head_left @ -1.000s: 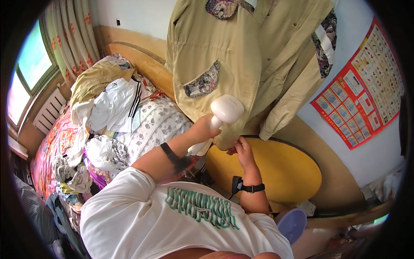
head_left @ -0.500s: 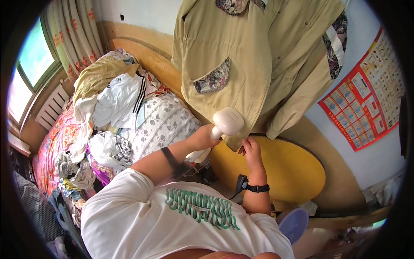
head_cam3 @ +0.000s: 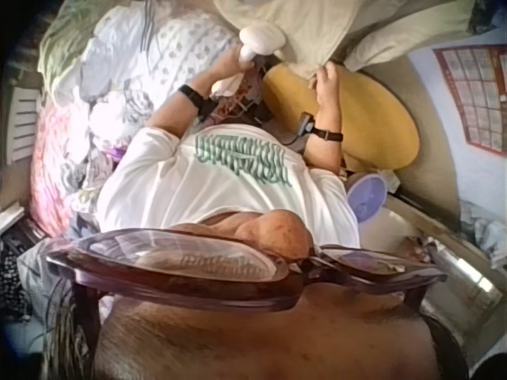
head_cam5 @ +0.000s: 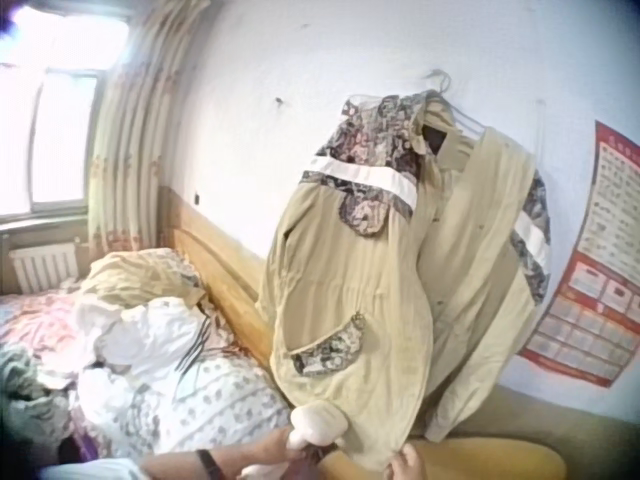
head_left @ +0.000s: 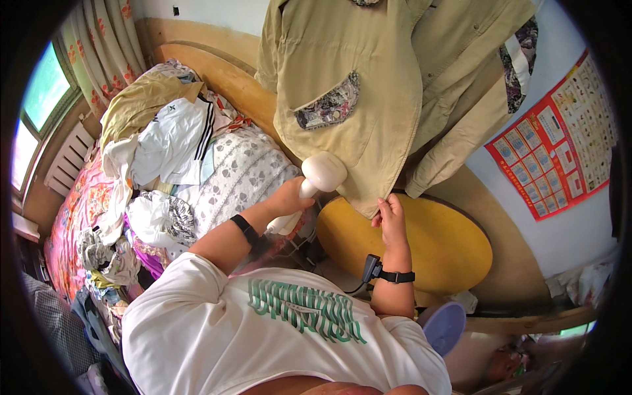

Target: The person uses a handheld steamer on a jacket hanging on a wall, moving the device across the fabric while holding the bottom of the garment with one hand.

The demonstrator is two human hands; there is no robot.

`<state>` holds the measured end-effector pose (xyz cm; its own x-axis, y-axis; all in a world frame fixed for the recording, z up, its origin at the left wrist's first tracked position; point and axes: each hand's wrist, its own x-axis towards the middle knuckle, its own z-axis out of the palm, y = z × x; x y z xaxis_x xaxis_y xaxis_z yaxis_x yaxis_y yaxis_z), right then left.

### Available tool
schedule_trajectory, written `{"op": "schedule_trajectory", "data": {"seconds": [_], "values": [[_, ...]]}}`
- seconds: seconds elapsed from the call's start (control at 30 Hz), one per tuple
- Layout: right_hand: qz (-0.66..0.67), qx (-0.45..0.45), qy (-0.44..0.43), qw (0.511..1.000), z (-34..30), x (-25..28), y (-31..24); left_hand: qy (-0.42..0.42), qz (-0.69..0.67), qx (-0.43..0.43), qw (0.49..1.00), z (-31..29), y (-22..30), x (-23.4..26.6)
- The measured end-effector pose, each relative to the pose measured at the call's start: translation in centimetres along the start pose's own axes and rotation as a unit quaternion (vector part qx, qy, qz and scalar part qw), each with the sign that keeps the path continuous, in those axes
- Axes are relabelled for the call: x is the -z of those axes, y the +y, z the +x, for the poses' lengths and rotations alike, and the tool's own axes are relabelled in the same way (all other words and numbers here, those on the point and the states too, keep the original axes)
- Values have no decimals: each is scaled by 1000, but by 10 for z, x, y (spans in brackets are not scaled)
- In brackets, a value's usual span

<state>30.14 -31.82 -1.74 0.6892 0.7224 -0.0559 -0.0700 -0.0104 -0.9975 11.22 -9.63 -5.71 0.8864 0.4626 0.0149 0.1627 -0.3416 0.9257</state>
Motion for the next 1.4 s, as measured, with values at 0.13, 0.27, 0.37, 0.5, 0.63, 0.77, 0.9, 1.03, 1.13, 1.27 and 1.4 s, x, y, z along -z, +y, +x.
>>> {"op": "schedule_trajectory", "data": {"seconds": [0.13, 0.27, 0.37, 0.5, 0.63, 0.77, 0.9, 1.03, 1.13, 1.27, 1.4], "values": [[-5, 9, 10, 1000, 0, -7, -9, 1, -16, 49, 999, -5, 4, 6], [-21, 20, 0, 1000, 3, -5, -10, 24, -21, 46, 998, -6, -2, 8], [-21, 22, -3, 1000, 8, 0, -4, 12, -22, 60, 998, -5, -9, 12], [-19, 14, -14, 1000, 9, 2, -4, 60, 27, 5, 998, -7, -8, 10], [-22, 9, -13, 1000, 8, 3, -4, 17, -2, 58, 998, -7, 3, 7], [-35, 1, -10, 999, 8, 5, -2, -13, -14, 20, 1000, -4, 15, 3], [-49, -13, 2, 999, 9, 12, 2, -28, -7, -73, 997, 0, 30, -7], [-117, 4, 21, 993, 10, 11, -3, -49, 0, -101, 994, 5, 29, -17], [-140, 44, 57, 988, 5, 3, -10, -53, 4, -82, 995, 9, 23, -23], [-138, 30, 84, 986, 1, 6, -13, -65, -63, 16, 996, 8, 19, -19], [-146, 8, 83, 986, -3, 5, -20, 7, 21, -19, 1000, 15, -15, -23]]}}
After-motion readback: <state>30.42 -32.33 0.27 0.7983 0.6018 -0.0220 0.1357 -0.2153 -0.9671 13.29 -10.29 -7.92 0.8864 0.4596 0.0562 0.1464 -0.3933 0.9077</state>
